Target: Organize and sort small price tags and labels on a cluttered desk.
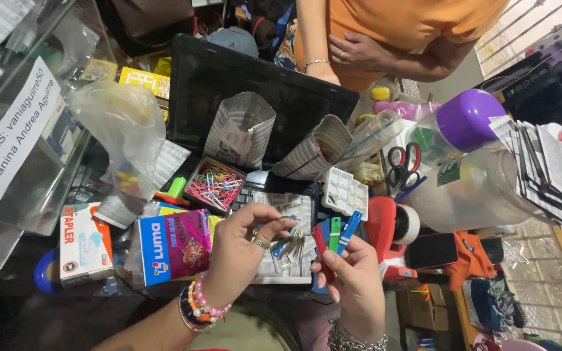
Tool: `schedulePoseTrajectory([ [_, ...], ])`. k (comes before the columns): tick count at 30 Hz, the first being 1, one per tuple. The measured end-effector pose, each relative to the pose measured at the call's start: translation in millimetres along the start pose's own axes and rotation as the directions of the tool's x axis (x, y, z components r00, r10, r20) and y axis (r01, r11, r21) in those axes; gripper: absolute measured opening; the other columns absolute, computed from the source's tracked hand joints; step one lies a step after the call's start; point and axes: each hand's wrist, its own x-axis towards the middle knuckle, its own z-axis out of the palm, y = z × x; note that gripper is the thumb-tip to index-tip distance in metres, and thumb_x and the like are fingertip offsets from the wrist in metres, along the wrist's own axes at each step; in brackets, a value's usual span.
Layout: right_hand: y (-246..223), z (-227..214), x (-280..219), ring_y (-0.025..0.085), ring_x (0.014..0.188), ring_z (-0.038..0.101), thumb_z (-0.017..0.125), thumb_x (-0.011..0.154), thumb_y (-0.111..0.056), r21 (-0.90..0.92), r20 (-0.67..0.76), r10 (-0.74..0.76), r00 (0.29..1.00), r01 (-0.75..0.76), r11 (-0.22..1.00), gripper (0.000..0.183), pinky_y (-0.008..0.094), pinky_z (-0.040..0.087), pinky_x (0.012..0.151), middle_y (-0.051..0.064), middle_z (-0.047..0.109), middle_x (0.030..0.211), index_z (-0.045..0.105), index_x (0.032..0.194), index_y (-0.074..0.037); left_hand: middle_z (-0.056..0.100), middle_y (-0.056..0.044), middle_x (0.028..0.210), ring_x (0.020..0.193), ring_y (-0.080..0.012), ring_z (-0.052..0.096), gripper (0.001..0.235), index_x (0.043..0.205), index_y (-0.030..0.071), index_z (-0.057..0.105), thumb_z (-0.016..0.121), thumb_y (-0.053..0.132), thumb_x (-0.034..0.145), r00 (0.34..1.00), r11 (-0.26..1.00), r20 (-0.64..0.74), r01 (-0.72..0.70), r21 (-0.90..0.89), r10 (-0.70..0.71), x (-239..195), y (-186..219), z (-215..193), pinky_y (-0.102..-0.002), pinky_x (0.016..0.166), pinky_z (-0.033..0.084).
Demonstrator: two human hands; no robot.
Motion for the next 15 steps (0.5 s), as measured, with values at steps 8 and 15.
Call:
schedulePoseTrajectory([
  [8, 3.2, -8.9, -0.6, 0.024, 0.036, 0.059, 0.071, 0.087, -0.003, -0.022, 0.050, 0.047, 0.998, -0.046, 0.999, 0.023, 0.021, 0.030, 0.021, 0.031, 0.071, 0.067, 0.063, 0.105, 0.011, 0.076, -0.003, 0.078, 0.071, -0.0130, 0.079, 0.007, 0.091, 0.009, 0.070, 0.076, 0.012, 0.090, 0.999, 0.999, 0.007, -0.037, 0.000, 0.037, 2.2, -1.3, -5.1, -0.023, 0.069, 0.060],
  [15, -6.0, 23.9, -3.4, 0.018, 0.051, 0.061, 0.062, 0.099, -0.015, -0.374, -0.242, -0.214, 0.946, 0.112, 0.921, 0.021, 0.025, 0.040, 0.042, 0.021, 0.079, 0.078, 0.067, 0.090, 0.002, 0.081, -0.013, 0.089, 0.071, -0.0174, 0.077, 0.007, 0.096, 0.006, 0.064, 0.068, 0.012, 0.095, 0.998, 0.979, 0.014, 0.070, -0.193, -0.069, -0.1, -9.3, -5.5, -0.029, 0.072, 0.066],
])
